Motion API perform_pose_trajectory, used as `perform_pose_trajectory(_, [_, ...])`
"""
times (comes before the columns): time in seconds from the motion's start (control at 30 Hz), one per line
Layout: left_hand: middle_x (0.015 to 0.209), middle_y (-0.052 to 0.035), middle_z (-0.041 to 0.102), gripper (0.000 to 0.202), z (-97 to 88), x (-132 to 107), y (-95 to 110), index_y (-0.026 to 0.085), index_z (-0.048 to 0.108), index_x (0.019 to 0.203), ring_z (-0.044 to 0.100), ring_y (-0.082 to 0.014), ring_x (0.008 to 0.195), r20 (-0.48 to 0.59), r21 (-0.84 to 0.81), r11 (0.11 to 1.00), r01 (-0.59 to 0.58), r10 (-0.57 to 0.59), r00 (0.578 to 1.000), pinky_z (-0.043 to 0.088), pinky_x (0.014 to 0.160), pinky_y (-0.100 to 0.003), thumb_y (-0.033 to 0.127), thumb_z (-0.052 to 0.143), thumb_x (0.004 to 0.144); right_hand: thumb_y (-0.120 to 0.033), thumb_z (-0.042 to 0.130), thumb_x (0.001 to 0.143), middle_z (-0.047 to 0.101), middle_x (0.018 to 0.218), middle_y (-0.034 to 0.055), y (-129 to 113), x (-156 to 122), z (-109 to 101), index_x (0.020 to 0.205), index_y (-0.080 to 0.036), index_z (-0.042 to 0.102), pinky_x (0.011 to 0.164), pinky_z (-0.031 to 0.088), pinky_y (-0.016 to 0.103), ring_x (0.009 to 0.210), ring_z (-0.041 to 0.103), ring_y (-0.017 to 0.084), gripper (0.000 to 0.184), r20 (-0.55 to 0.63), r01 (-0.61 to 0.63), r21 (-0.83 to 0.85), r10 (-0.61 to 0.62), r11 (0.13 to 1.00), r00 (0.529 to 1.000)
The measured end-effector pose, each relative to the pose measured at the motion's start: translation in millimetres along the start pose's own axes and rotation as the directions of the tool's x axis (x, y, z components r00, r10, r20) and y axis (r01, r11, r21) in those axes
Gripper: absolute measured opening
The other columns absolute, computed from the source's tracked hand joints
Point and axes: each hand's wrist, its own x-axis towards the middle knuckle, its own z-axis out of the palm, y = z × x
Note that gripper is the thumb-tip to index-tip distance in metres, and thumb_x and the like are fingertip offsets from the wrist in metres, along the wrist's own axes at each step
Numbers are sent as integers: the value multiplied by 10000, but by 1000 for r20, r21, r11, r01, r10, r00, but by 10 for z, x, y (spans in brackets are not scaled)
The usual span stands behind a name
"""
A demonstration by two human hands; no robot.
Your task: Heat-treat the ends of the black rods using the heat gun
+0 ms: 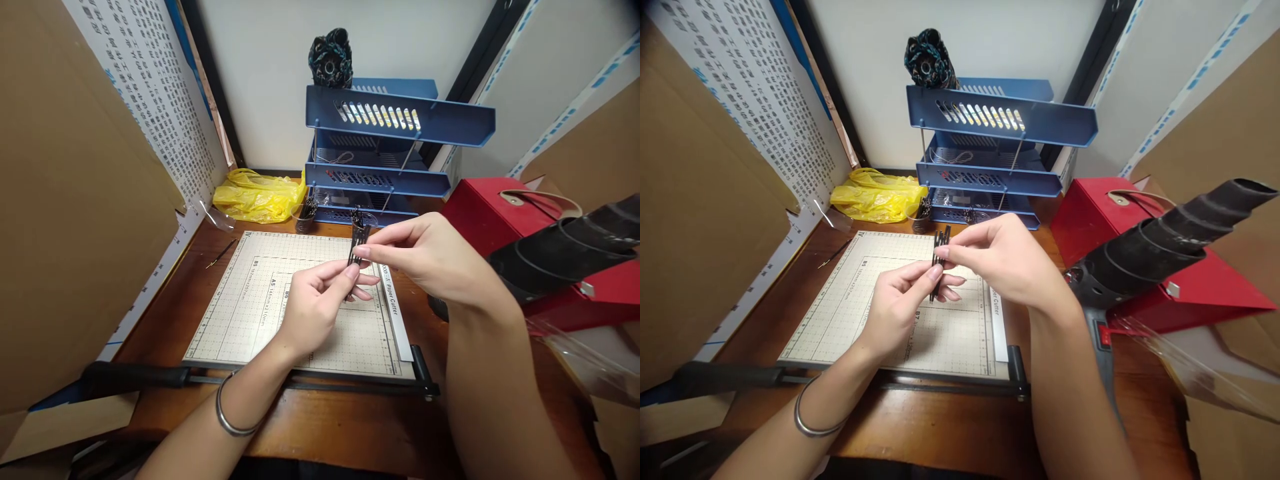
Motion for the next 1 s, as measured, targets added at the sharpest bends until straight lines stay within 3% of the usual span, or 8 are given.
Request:
perform_pose_trajectory(0.33, [1023, -104, 813, 303, 12, 19, -16, 154, 797, 1095, 764, -159, 709, -42, 29, 999, -21, 23, 999, 601, 705, -258, 389, 627, 1008, -476, 755, 843, 656, 702, 33, 24, 18, 2, 752, -166, 807, 623, 398, 263, 679, 502, 130, 328, 92, 14, 17, -16, 1000, 996])
perform_pose_trajectory(0.63, [1019, -100, 812, 316, 7, 18, 2, 150, 777, 1086, 764, -160, 723, -39, 38, 999, -25, 26, 999, 597, 706, -258, 409, 612, 1017, -541, 747, 840, 601, 679, 34, 41, 24, -10, 696, -149, 772, 603, 354, 279, 659, 445, 126, 418, 73, 29, -7, -28, 1000, 997])
perform_pose_trajectory(0.83, [841, -52, 803, 261, -1, 20, 13, 157, 725, 948, 745, -136, 710, -51, 23, 999, -33, 34, 998, 586, 719, -228, 385, 618, 1019, -549, 727, 857, 538, 638, 16, 61, 30, -7, 692, -151, 778, 580, 311, 283, 631, 384, 111, 433, 80, 33, -58, -28, 998, 996])
perform_pose_trajectory(1.0, [706, -11, 748, 217, 5, 33, 34, 161, 699, 876, 697, -109, 647, -35, 16, 998, -53, 53, 998, 567, 679, -207, 318, 627, 1007, -546, 721, 867, 576, 669, 22, 65, 28, -16, 754, -160, 806, 589, 324, 285, 639, 394, 113, 411, 89, 33, -53, -28, 998, 996])
